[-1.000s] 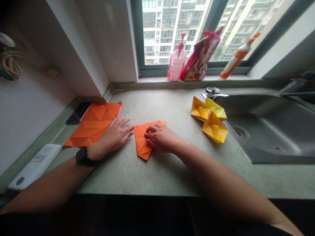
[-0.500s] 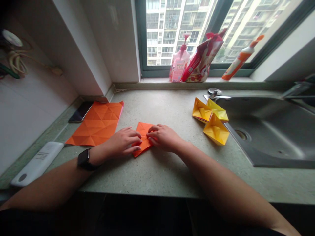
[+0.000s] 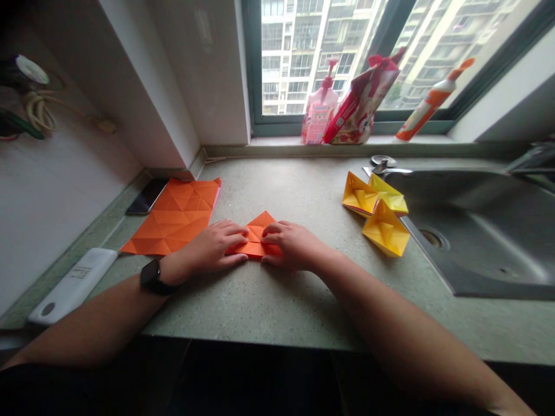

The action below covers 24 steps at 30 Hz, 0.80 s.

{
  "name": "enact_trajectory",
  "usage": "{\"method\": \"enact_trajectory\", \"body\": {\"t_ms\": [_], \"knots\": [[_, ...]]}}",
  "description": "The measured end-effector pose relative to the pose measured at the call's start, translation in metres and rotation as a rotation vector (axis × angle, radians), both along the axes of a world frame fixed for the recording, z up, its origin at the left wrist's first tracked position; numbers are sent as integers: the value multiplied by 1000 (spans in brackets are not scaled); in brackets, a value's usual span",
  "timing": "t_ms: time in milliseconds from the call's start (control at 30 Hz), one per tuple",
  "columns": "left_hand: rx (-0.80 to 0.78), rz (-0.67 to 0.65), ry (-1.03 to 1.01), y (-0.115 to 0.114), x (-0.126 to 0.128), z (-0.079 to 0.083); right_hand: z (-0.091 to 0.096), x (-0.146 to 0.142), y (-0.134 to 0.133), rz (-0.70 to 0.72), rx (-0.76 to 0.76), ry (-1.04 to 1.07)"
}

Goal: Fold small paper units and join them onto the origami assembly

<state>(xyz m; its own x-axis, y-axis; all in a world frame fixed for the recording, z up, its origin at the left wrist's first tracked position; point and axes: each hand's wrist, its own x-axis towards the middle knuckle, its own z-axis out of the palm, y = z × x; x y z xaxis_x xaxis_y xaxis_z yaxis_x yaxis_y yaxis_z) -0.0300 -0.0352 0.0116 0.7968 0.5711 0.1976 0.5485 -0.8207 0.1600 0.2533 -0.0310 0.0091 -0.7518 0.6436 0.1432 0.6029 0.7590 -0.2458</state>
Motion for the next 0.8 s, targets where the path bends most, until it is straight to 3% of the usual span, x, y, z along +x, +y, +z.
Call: {"method": "enact_trajectory", "body": {"t_ms": [800], "knots": [[26, 7, -28, -2, -5, -1, 2, 0, -1, 57, 61, 2]]}}
